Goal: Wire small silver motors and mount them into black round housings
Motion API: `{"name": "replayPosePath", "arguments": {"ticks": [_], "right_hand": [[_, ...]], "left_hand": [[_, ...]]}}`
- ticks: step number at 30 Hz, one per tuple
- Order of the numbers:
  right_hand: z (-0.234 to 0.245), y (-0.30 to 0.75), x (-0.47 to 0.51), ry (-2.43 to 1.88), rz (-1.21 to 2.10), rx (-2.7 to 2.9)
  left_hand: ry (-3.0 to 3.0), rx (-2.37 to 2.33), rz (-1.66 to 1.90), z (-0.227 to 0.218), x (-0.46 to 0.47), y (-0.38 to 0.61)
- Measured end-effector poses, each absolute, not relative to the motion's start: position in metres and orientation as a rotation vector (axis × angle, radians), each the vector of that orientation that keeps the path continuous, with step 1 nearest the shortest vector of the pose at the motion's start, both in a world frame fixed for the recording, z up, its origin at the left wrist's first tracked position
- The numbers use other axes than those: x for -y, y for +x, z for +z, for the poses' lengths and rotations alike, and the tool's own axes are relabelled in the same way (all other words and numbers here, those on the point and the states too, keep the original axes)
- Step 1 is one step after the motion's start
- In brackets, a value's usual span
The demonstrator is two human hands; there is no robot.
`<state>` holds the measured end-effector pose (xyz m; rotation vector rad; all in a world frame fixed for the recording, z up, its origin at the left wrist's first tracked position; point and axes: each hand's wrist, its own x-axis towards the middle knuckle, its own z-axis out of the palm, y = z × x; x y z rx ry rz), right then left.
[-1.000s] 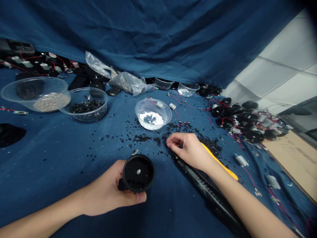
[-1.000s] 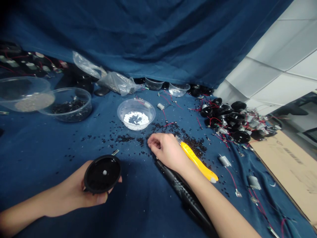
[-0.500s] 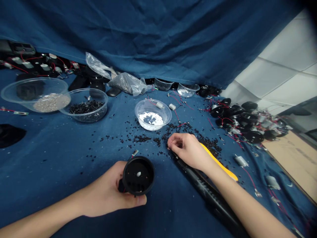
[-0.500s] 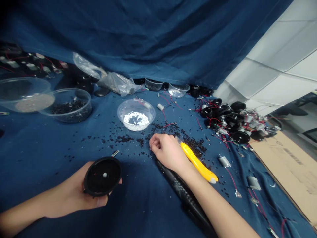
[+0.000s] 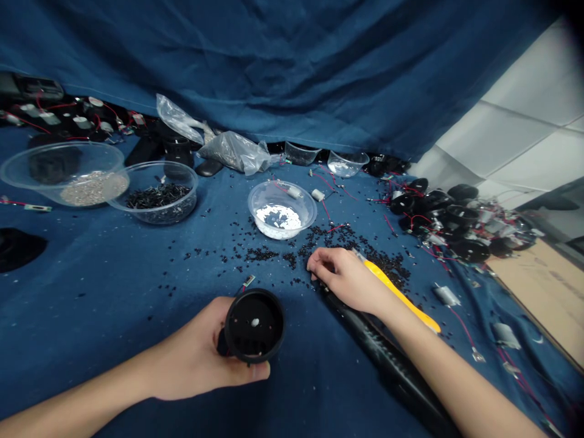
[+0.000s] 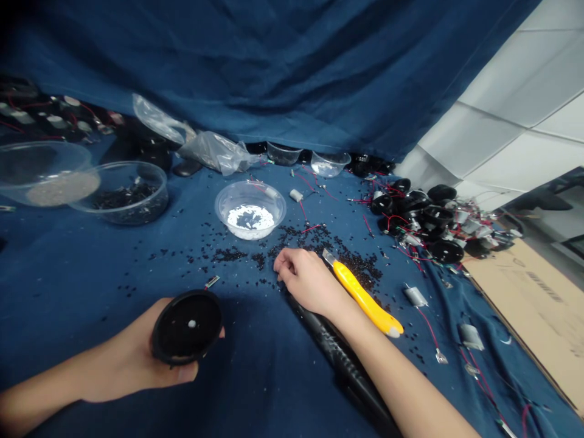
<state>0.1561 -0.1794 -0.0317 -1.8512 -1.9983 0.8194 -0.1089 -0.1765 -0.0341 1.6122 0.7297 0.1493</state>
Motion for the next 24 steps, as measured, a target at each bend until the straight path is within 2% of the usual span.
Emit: {"name": "replayPosePath", "arguments": {"ticks": [11,18,24], "right_hand": [[-0.03,0.159,0.18,-1.821,0.82,2.042],[-0.029,0.159,0.179,-1.811,0.771,2.11],[-0.004,0.172,0.194,-1.934,0.632,2.088]], "left_hand": [[1.602,-0.777,0.201,-0.04,0.179,-0.112],[1.59,-0.724,0.114,-0.029,0.176,-0.107],[1.48,-0.867,0.19,-0.024,0.183,-0.108]]}}
